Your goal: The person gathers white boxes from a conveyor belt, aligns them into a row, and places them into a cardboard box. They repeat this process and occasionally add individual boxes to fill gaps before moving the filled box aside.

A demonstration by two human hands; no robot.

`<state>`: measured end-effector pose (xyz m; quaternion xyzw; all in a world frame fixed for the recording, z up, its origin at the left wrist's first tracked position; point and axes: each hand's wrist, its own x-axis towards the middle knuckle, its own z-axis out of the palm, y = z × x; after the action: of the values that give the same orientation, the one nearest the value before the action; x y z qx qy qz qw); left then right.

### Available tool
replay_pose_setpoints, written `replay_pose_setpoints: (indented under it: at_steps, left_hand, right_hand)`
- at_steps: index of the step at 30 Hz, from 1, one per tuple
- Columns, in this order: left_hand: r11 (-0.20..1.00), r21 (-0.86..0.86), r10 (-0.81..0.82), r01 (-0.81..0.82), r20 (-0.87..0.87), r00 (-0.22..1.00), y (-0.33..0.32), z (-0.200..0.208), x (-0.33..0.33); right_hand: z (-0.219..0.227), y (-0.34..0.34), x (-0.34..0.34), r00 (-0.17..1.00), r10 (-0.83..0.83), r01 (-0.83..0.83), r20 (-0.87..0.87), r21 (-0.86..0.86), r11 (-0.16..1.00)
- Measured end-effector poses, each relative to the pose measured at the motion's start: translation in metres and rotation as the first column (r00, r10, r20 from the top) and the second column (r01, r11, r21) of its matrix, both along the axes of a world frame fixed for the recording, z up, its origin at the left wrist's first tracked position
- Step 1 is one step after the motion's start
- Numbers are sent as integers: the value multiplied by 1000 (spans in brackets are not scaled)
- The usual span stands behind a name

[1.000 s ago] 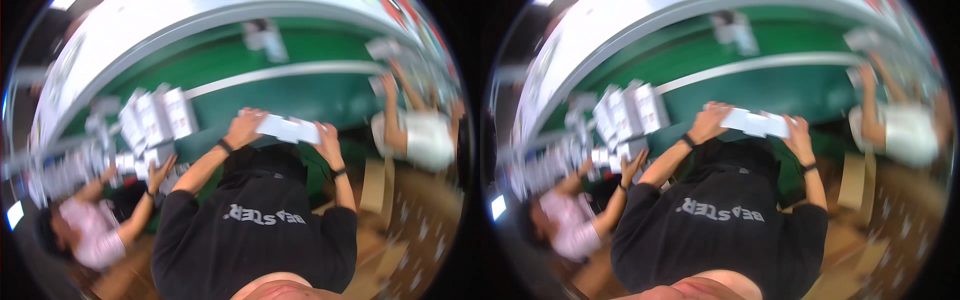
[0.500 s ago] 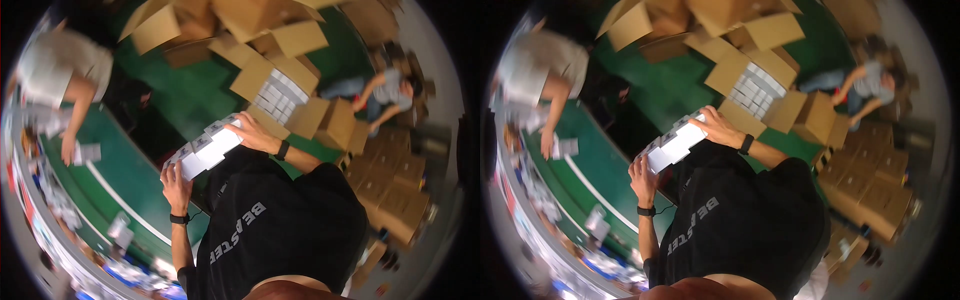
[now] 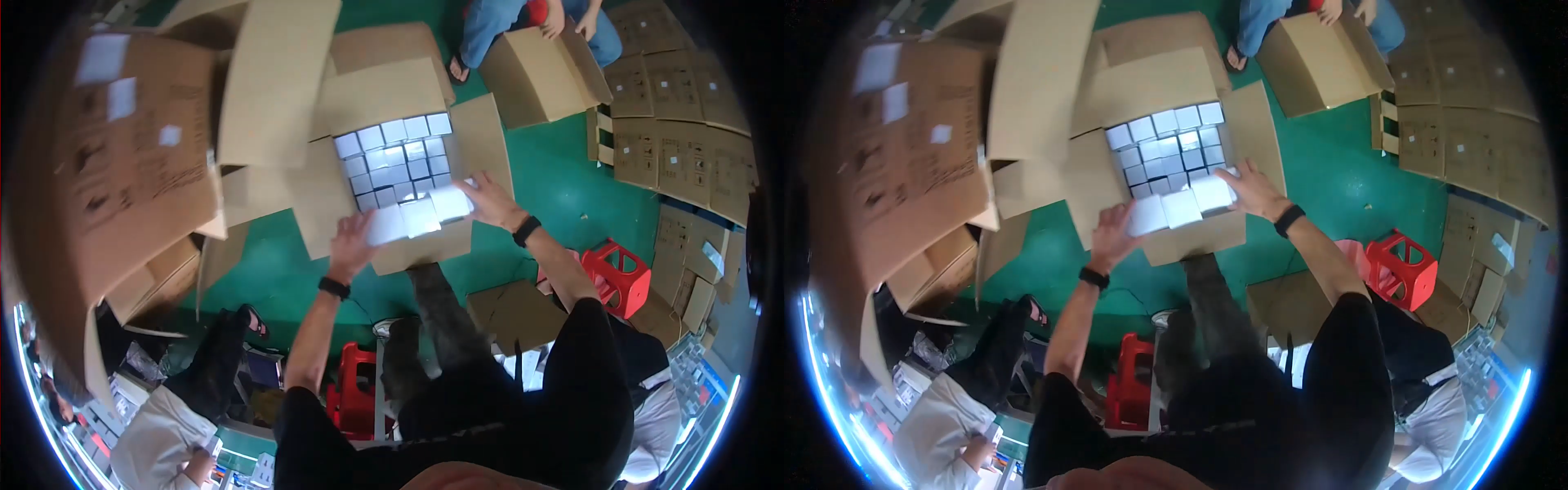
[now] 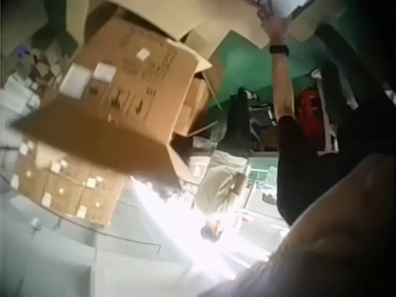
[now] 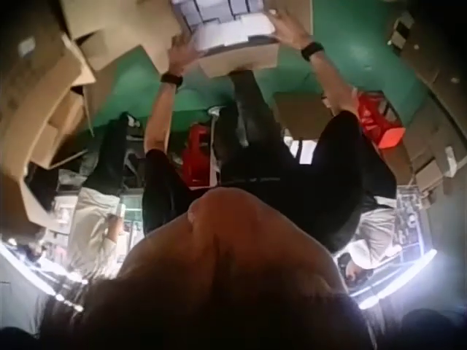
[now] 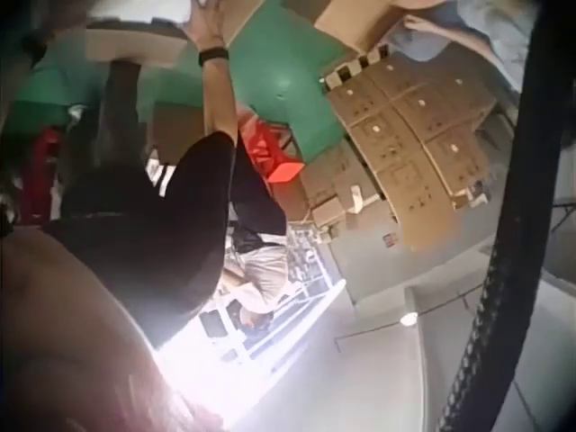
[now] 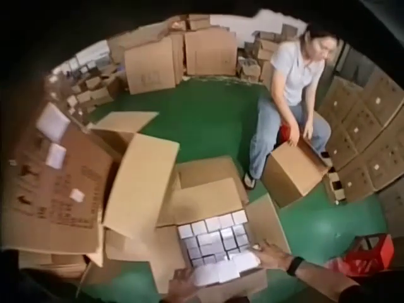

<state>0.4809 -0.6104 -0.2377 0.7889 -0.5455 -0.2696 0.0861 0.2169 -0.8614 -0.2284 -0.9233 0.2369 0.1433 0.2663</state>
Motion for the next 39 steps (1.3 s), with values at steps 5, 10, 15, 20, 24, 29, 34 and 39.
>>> replay_pose_setpoints:
  at_steps: [5, 10, 15, 20, 24, 29, 34, 39]
  left_hand:
    - [999, 28, 16, -14, -53, 998, -84, -154, 54]
    - [999, -49, -5, 10, 95, 995, -114, -274, 73]
    - [996, 65, -80, 55, 488, 869, -132, -313, 44]
    - [997, 12, 65, -76, 402, 913, -91, -246, 65]
    - [923, 165, 309, -347, 216, 926, 19, -146, -5]
    - [493, 269, 847, -828, -366, 386, 340, 18, -138]
    - [-258, 84, 966, -962, 11, -258, 421, 216, -258]
    - [-736, -346, 672, -581, -275, -688, 374, 331, -449]
  right_hand:
    - [-154, -74, 52, 998, -40, 41, -48, 30, 999]
    - [-273, -96, 82, 999, 46, -39, 19, -267, 963]
    - [-318, -99, 71, 998, 59, -59, -18, -566, 822]
    - [-270, -64, 101, 984, -168, 142, -60, -309, 940]
    - [-244, 24, 45, 998, -22, 43, 61, -360, 932]
    - [-128, 236, 65, 902, 364, -262, -232, 377, 888]
    - [-7, 306, 104, 474, 874, -770, 109, 533, 351]
    - [54, 363, 99, -105, 990, -885, 95, 445, -137]
